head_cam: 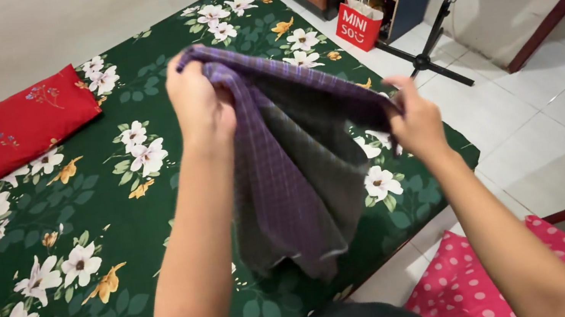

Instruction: Tidying up a bed by folding a cloth, arranging a plush toy, and fluffing a pillow.

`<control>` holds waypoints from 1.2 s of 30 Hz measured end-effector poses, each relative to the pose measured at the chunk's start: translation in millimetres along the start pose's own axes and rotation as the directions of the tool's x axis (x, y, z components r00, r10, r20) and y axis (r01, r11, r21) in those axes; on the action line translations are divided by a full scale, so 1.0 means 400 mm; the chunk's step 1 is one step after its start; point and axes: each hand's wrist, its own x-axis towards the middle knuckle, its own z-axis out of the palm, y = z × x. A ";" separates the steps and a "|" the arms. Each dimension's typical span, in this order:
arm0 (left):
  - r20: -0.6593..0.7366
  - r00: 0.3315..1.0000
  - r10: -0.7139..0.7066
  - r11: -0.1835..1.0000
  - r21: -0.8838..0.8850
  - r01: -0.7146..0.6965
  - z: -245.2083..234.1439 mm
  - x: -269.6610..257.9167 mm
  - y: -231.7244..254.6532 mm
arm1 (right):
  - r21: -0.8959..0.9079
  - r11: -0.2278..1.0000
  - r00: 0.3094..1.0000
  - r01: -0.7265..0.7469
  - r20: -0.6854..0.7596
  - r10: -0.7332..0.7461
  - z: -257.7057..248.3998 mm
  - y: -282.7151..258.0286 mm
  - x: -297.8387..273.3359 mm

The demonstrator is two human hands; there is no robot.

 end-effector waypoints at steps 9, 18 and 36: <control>0.037 0.983 0.178 0.977 -0.122 -0.172 0.145 -0.048 0.078 | 0.066 0.857 0.859 0.511 -0.043 -0.510 0.031 -0.149 -0.193; 0.350 0.930 0.109 0.981 0.114 -0.158 0.216 -0.270 -0.048 | -0.128 0.984 0.976 -0.120 0.167 0.141 0.216 -0.347 -0.123; 0.068 0.760 0.646 0.136 0.970 -0.203 -0.320 -0.233 0.309 | -0.237 0.868 0.897 0.436 0.040 -0.439 -0.001 -0.234 0.013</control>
